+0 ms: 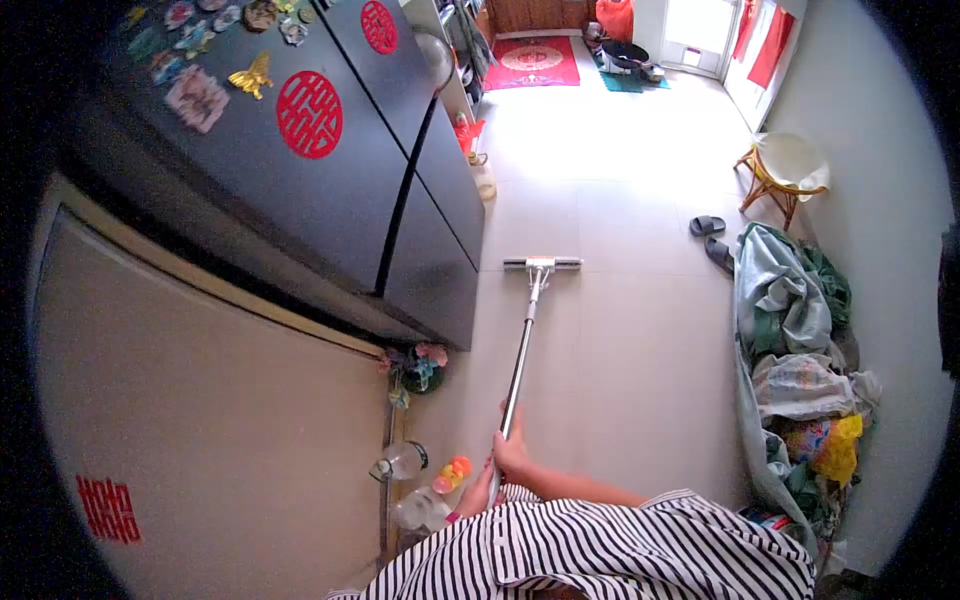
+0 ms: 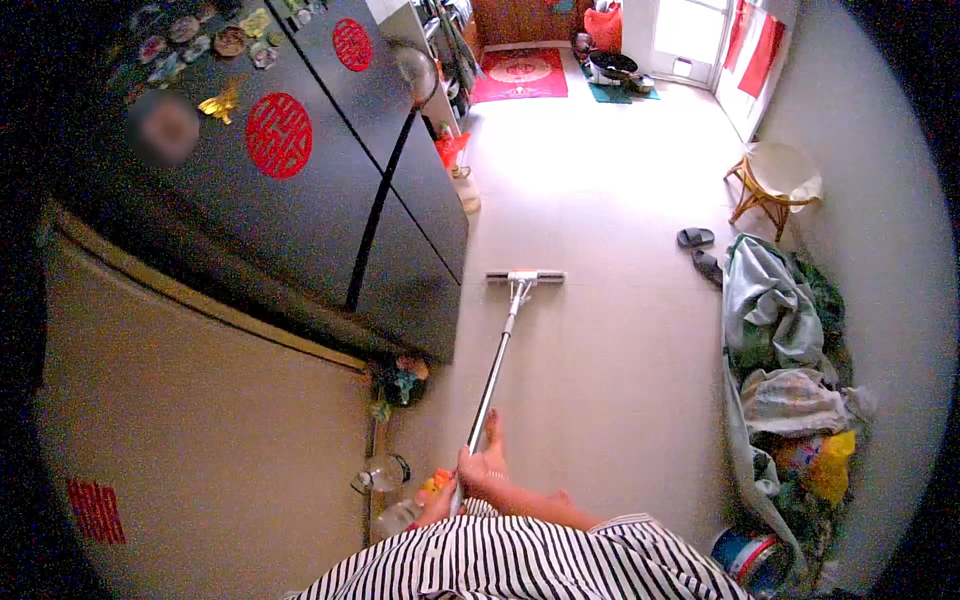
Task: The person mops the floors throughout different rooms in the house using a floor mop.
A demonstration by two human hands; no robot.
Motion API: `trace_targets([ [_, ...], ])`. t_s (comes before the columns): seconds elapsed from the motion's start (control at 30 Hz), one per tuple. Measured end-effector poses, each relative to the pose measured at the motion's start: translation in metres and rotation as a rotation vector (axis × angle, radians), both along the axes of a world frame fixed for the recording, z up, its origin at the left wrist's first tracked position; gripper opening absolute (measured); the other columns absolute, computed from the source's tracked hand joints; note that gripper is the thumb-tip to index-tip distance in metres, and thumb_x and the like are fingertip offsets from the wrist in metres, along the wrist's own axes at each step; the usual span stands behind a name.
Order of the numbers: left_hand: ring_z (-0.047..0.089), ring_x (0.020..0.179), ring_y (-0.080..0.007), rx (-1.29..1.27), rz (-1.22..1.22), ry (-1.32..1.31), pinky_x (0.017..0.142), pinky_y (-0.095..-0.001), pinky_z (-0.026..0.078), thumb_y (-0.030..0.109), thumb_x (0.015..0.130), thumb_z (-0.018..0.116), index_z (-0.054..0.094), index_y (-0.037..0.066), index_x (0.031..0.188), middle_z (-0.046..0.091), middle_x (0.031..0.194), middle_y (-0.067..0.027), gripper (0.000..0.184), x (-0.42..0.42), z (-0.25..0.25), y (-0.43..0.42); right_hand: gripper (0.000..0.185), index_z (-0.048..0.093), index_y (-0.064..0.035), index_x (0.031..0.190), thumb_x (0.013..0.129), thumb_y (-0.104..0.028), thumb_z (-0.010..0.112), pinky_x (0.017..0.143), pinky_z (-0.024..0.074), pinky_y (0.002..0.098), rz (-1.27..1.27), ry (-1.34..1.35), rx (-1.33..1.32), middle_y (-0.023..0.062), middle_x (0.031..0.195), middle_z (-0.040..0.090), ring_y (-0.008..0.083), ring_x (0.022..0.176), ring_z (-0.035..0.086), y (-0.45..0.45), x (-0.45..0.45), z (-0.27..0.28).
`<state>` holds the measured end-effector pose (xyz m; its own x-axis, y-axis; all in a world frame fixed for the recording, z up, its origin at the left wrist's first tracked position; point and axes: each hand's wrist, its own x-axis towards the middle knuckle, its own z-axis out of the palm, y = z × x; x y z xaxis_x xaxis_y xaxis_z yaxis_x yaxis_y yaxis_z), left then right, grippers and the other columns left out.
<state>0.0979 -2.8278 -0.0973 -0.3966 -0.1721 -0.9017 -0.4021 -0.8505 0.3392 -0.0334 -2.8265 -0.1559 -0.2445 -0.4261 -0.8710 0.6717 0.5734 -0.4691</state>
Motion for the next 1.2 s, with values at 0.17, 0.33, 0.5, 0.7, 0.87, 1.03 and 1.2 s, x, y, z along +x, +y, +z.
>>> trace_targets([
  [0.17,0.043,0.039,-0.0116,0.019,-0.061,-0.024,0.037,-0.0225,0.035,0.055,0.086,0.037,0.051,0.006,0.094,0.046,0.055,-0.003,0.052,-0.095,0.024,-0.123,0.05,0.048,0.0066,0.098,0.086,-0.041,0.039,0.06,0.0487,0.039,-0.017,-0.169,0.017,0.0194,0.084,0.059,0.0268,0.073,0.061,-0.112,-0.091,0.026],
  [0.33,0.041,0.039,-0.0137,0.05,-0.059,-0.01,0.035,-0.0248,0.034,0.052,0.086,0.042,0.045,0.009,0.085,0.044,0.053,-0.0045,0.043,-0.165,0.028,-0.217,0.051,0.047,0.0043,0.094,0.086,-0.045,0.039,0.042,0.0447,0.0379,0.028,0.044,-0.087,0.0137,0.065,0.055,0.0243,0.047,0.054,-0.197,-0.159,0.036],
  [0.5,0.044,0.039,-0.0134,-0.193,-0.229,-0.043,0.035,-0.0263,0.034,0.049,0.088,0.039,0.049,0.012,0.094,0.048,0.055,-0.004,0.039,-0.231,0.039,-0.283,0.052,0.045,0.0041,0.098,0.086,-0.046,0.039,0.043,0.0451,0.0379,-0.173,-0.339,-0.259,0.0112,0.061,0.05,0.0225,0.047,0.051,-0.27,-0.191,-0.068],
  [0.7,0.056,0.052,-0.0169,-0.624,-0.823,-0.141,0.047,-0.0304,0.044,0.049,0.086,0.044,0.057,0.004,0.09,0.058,0.063,-0.0096,0.047,-0.321,0.004,-0.391,0.047,0.037,0.0011,0.11,0.089,-0.041,0.036,0.049,0.048,0.0418,-0.239,-0.453,-0.15,0.0125,0.062,0.049,0.0265,0.054,0.054,-0.364,-0.305,-0.007],
  [0.87,0.055,0.06,-0.0156,-0.584,-0.853,-0.279,0.056,-0.028,0.043,0.033,0.069,0.067,0.06,0.001,0.084,0.059,0.069,-0.008,0.036,-0.388,0.062,-0.47,0.041,0.033,-0.0018,0.113,0.091,-0.036,0.035,0.065,0.0505,0.0482,-0.136,-0.766,-0.278,0.017,0.079,0.053,0.0316,0.07,0.057,-0.427,-0.386,0.032],
  [1.03,0.05,0.071,-0.0144,-0.38,-0.5,-0.221,0.064,-0.0277,0.038,0.031,0.075,0.053,0.054,0.002,0.099,0.053,0.081,-0.0062,0.039,-0.479,0.128,-0.503,0.041,0.03,-0.004,0.12,0.091,-0.032,0.038,0.071,0.0499,0.0496,-0.185,-0.87,-0.202,0.0192,0.091,0.053,0.0328,0.077,0.057,-0.471,-0.439,0.057],
  [1.2,0.049,0.105,-0.0156,-0.306,-0.646,-0.287,0.092,-0.0294,0.036,0.059,0.086,0.033,0.045,0.0,0.123,0.052,0.115,-0.013,0.071,-0.554,0.106,-0.55,0.043,0.027,-0.0059,0.124,0.09,-0.029,0.04,0.072,0.0496,0.0496,-0.363,-0.991,-0.329,0.0181,0.093,0.053,0.0331,0.078,0.057,-0.486,-0.543,0.073],
])
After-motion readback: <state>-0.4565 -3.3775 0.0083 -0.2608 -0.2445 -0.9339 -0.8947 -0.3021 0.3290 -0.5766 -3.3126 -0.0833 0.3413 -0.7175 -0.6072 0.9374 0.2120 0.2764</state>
